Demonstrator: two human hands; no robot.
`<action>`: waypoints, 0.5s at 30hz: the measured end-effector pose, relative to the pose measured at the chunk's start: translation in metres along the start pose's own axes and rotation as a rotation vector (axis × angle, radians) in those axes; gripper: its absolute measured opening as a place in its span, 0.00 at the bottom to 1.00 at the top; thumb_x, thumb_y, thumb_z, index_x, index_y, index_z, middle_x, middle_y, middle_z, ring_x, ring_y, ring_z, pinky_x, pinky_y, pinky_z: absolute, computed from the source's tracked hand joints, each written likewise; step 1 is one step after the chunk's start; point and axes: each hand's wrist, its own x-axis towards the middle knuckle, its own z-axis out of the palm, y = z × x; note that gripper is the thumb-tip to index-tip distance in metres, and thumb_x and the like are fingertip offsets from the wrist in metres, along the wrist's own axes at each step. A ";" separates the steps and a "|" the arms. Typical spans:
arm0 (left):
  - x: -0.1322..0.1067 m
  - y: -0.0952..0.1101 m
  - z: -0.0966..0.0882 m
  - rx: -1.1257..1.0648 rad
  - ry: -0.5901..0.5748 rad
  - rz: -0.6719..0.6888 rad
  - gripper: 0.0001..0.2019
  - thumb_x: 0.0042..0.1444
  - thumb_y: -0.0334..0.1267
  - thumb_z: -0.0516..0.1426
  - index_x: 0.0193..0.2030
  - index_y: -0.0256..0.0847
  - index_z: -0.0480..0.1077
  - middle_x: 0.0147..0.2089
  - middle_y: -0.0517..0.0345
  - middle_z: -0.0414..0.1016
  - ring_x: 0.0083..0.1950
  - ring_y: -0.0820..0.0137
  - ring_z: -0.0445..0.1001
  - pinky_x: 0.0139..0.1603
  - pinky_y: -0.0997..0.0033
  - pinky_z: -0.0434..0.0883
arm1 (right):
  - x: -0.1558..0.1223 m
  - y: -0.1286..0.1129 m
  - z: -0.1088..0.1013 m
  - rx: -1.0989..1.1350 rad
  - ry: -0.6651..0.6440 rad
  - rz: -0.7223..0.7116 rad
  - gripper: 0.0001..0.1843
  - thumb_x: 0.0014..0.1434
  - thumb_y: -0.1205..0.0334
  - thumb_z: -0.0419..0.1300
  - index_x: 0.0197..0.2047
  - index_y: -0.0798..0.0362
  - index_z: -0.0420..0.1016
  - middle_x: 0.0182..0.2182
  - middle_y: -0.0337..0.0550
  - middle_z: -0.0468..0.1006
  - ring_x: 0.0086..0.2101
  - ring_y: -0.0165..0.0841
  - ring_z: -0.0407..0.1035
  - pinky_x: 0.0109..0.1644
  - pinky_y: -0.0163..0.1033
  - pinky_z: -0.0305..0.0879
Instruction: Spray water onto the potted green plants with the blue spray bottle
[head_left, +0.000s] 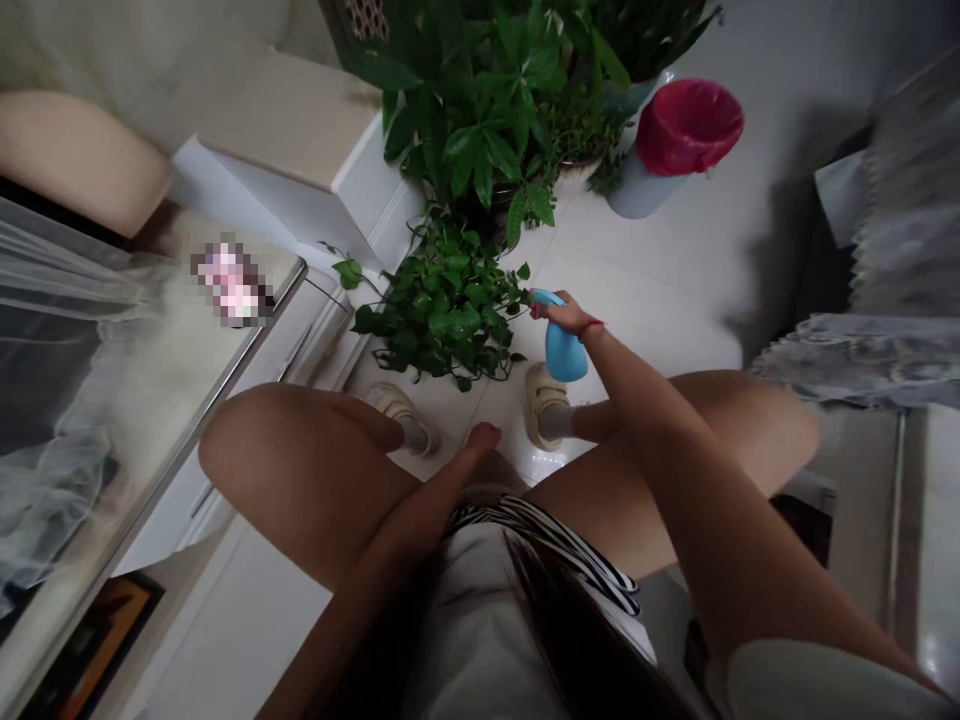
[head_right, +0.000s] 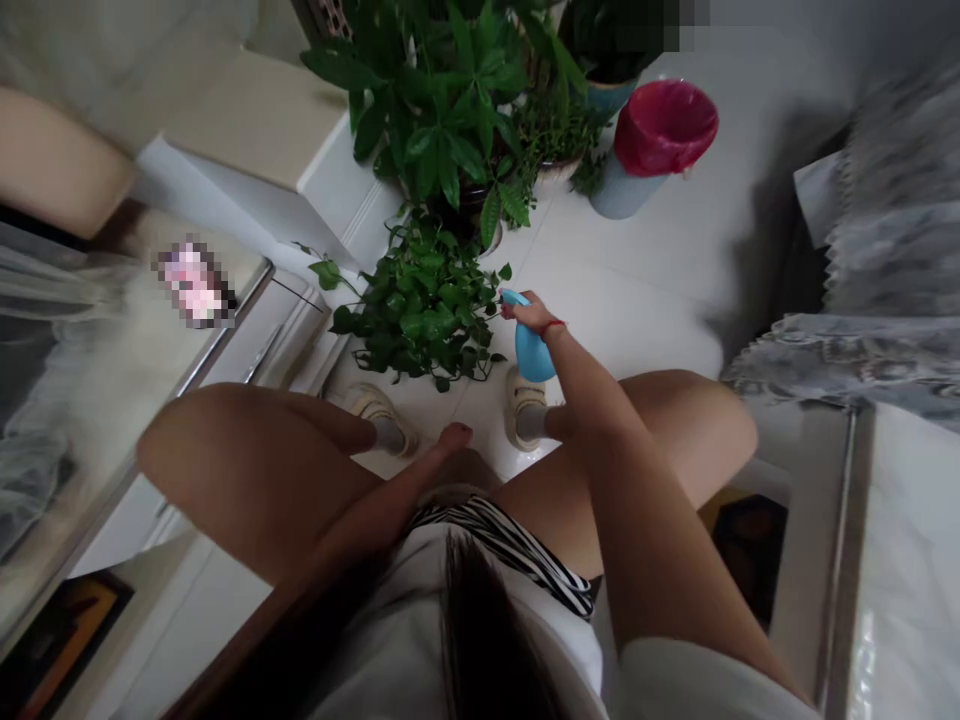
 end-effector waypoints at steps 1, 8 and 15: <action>-0.008 0.006 -0.002 0.053 -0.009 0.050 0.19 0.77 0.32 0.53 0.59 0.27 0.85 0.54 0.34 0.89 0.57 0.56 0.85 0.58 0.64 0.77 | 0.002 -0.008 -0.013 -0.039 -0.046 -0.005 0.07 0.51 0.60 0.73 0.31 0.51 0.79 0.33 0.44 0.85 0.42 0.38 0.78 0.56 0.44 0.80; -0.087 0.015 -0.057 0.588 -0.021 0.583 0.18 0.77 0.36 0.58 0.64 0.30 0.83 0.64 0.32 0.85 0.67 0.48 0.81 0.70 0.54 0.73 | 0.013 -0.046 -0.081 -0.231 -0.177 0.019 0.15 0.48 0.61 0.78 0.40 0.50 0.85 0.39 0.47 0.90 0.45 0.43 0.83 0.57 0.47 0.83; -0.099 -0.035 -0.103 0.793 -0.037 0.217 0.15 0.62 0.23 0.67 0.54 0.32 0.86 0.57 0.31 0.87 0.60 0.46 0.82 0.59 0.54 0.72 | 0.028 -0.035 -0.102 -0.250 -0.322 -0.122 0.15 0.47 0.58 0.75 0.40 0.51 0.87 0.42 0.51 0.92 0.47 0.48 0.86 0.59 0.50 0.85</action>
